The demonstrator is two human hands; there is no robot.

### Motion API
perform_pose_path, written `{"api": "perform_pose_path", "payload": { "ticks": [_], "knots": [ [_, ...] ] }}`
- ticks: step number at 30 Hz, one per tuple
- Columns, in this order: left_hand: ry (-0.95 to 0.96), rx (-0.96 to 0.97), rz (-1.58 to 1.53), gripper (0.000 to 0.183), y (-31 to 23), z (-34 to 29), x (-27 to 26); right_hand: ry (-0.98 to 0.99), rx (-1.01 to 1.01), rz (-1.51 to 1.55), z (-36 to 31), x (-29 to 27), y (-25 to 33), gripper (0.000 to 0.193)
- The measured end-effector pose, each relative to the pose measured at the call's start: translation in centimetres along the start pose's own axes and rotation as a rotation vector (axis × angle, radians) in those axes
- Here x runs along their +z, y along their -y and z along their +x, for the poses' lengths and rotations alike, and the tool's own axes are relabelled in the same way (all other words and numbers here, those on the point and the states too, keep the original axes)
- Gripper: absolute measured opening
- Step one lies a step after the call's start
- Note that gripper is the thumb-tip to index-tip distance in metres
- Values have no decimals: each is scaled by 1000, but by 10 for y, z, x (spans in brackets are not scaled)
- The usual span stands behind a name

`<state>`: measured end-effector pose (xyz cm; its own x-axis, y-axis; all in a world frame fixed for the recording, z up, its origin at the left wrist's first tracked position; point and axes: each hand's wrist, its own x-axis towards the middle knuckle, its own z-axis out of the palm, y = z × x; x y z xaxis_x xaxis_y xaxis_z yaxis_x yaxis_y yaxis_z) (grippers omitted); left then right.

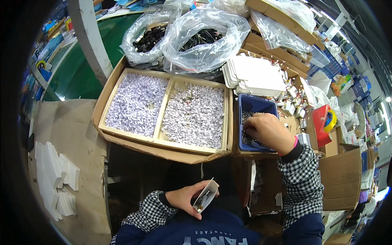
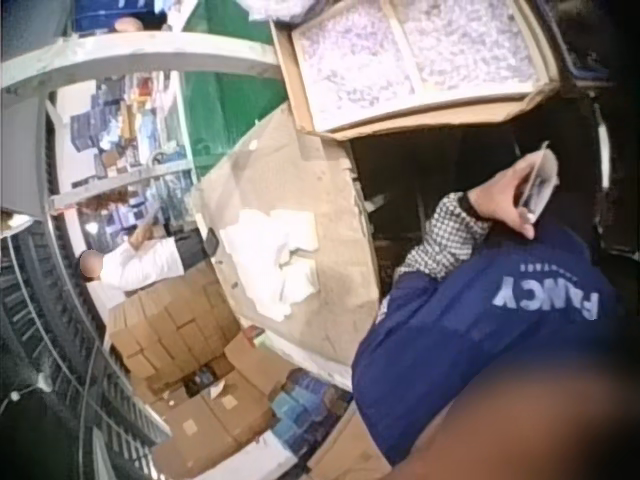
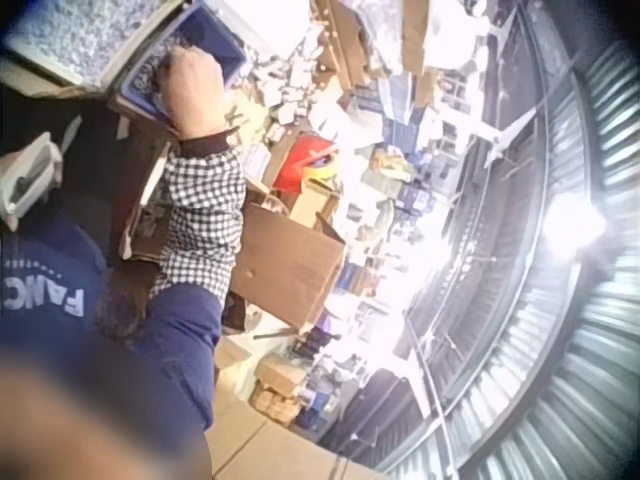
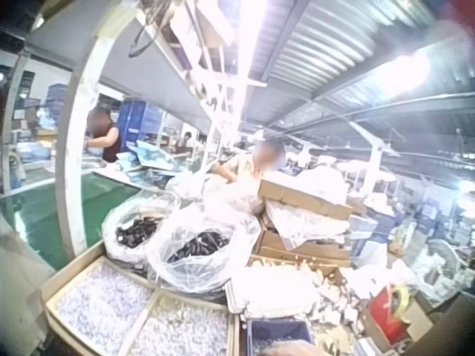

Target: The person assembles small electronic components into white rectangular boxes. They pick components from trays, place them inside the boxes, and seal the boxes with tape. The process is repeated for multiple units.

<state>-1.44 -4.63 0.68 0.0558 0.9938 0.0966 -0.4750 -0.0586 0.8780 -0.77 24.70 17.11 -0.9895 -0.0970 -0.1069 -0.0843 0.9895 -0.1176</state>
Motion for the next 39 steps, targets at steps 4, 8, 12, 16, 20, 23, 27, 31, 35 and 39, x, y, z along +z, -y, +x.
{"api": "perform_pose_path", "payload": {
  "ticks": [4,8,12,16,20,23,27,31,35,39],
  "knots": [
    [-58,35,-11,101,-6,-4,-1,-90,24,6,-10,-8,0,13],
    [-75,68,7,101,-13,-3,-4,-201,37,118,-18,-22,5,15],
    [-94,79,41,103,-15,0,-6,-186,192,243,-26,-35,16,20],
    [-88,72,-21,107,-13,1,-5,-248,137,168,-29,-45,38,13],
    [-71,93,4,113,-16,3,-5,-175,-137,437,-39,-44,81,14],
    [-83,37,15,116,-23,1,-3,-48,-316,492,-38,-37,106,17],
    [-73,14,-15,118,-31,-1,-1,124,-480,419,-28,-30,124,21],
    [-73,22,-28,119,-25,-4,-4,94,-472,539,-16,-37,121,16],
    [-76,86,-83,121,-10,-4,-8,-139,-374,333,30,-32,100,9],
    [-148,133,-114,102,-1,-8,-6,-159,-292,67,79,-20,78,15]
  ]
}}
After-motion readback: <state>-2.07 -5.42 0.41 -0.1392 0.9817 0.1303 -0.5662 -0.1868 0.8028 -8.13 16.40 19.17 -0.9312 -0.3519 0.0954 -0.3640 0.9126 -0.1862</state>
